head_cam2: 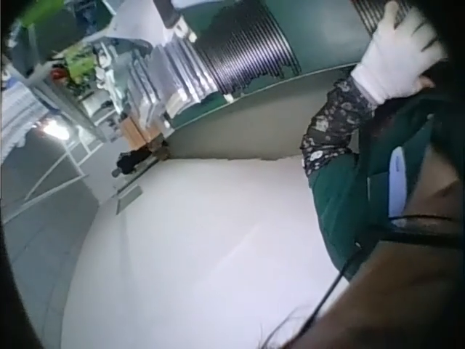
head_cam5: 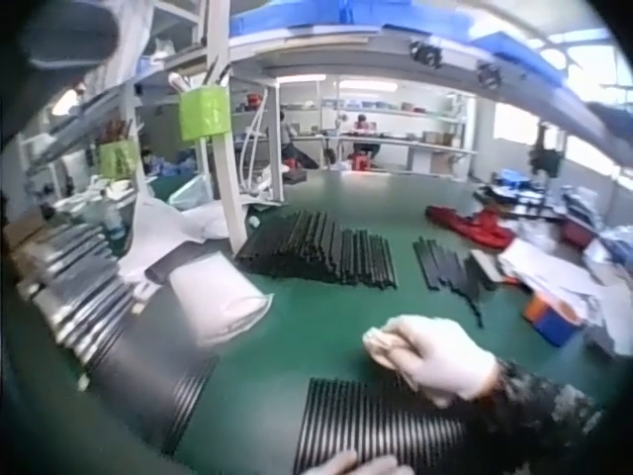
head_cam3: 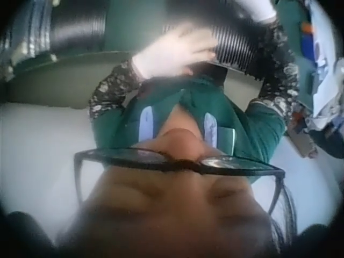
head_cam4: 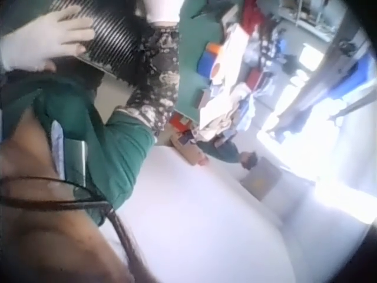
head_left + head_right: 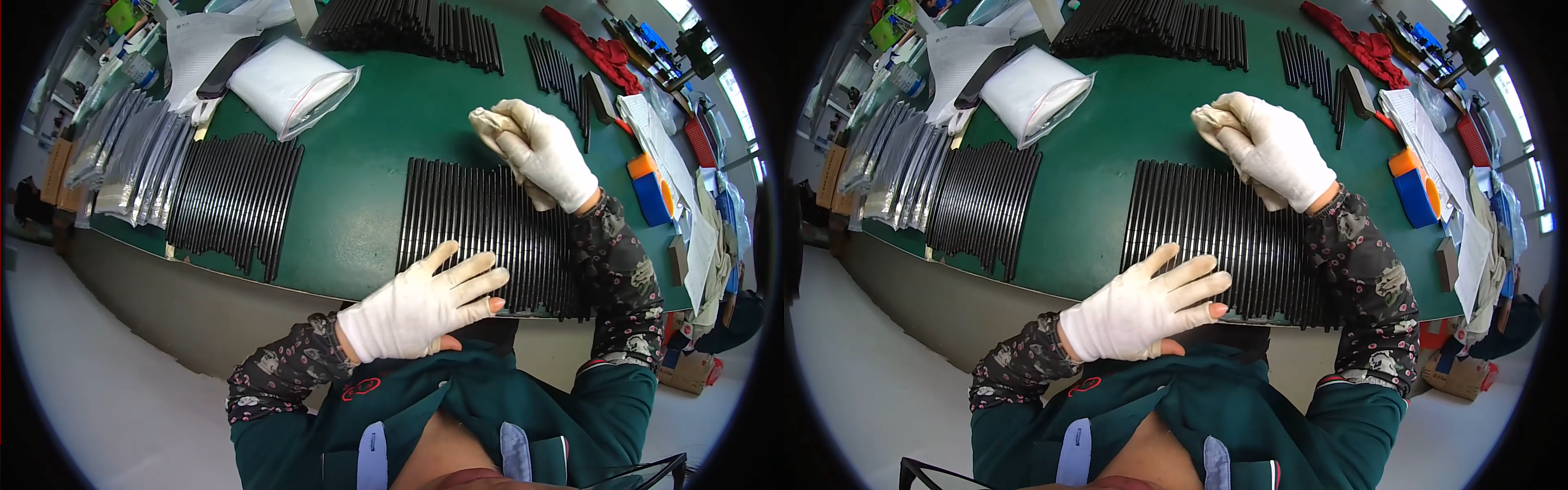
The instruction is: Cleaning and inspecting black cylindrical rods at a workbench using a cloth and an air duster gun.
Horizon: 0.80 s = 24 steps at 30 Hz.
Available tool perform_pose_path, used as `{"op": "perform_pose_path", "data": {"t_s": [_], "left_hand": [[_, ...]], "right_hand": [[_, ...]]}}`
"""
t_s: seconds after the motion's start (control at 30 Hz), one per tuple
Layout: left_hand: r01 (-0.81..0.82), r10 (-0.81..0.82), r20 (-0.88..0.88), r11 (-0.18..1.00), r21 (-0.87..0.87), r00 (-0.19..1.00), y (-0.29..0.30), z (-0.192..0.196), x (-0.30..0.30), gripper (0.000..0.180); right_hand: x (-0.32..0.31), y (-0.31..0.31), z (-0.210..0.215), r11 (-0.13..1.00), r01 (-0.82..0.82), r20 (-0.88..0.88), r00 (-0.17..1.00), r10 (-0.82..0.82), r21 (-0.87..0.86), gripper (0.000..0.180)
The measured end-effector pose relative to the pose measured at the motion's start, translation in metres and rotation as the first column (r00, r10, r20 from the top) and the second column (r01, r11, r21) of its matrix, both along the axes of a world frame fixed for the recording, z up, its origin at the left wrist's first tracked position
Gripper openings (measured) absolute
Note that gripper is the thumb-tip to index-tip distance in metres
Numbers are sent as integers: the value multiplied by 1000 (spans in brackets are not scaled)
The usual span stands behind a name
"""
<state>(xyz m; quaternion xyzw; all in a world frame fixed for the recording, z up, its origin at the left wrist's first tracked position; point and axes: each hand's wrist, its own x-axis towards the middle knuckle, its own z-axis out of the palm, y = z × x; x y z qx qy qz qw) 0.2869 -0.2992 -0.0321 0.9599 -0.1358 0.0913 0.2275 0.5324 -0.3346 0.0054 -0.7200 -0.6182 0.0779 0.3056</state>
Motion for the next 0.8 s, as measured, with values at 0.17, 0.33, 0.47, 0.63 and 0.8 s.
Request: {"op": "perform_pose_path", "data": {"t_s": [0.17, 0.33, 0.47, 0.63, 0.8], "left_hand": [[-18, 26, -79, 995, 102, 997, 9, -4, -11, 71], [2, 13, -99, 988, 151, 995, 22, 1, -23, 66], [94, -93, -21, 992, 84, 995, 12, -14, -20, 46], [70, -70, -13, 998, -9, 997, 12, -19, -24, 37], [115, -112, -35, 991, 73, 993, 18, -15, -16, 36]], "right_hand": [[12, -23, -4, 995, 90, -10, 996, -91, -51, 22], [3, -27, 4, 979, 164, -95, 980, -175, -118, 21], [-46, -21, 2, 938, -344, 69, 935, 347, -49, 22], [-63, 7, -38, 796, -605, 272, 767, 581, 6, 8], [-44, 42, -28, 892, -444, 191, 886, 422, 86, 7]]}}
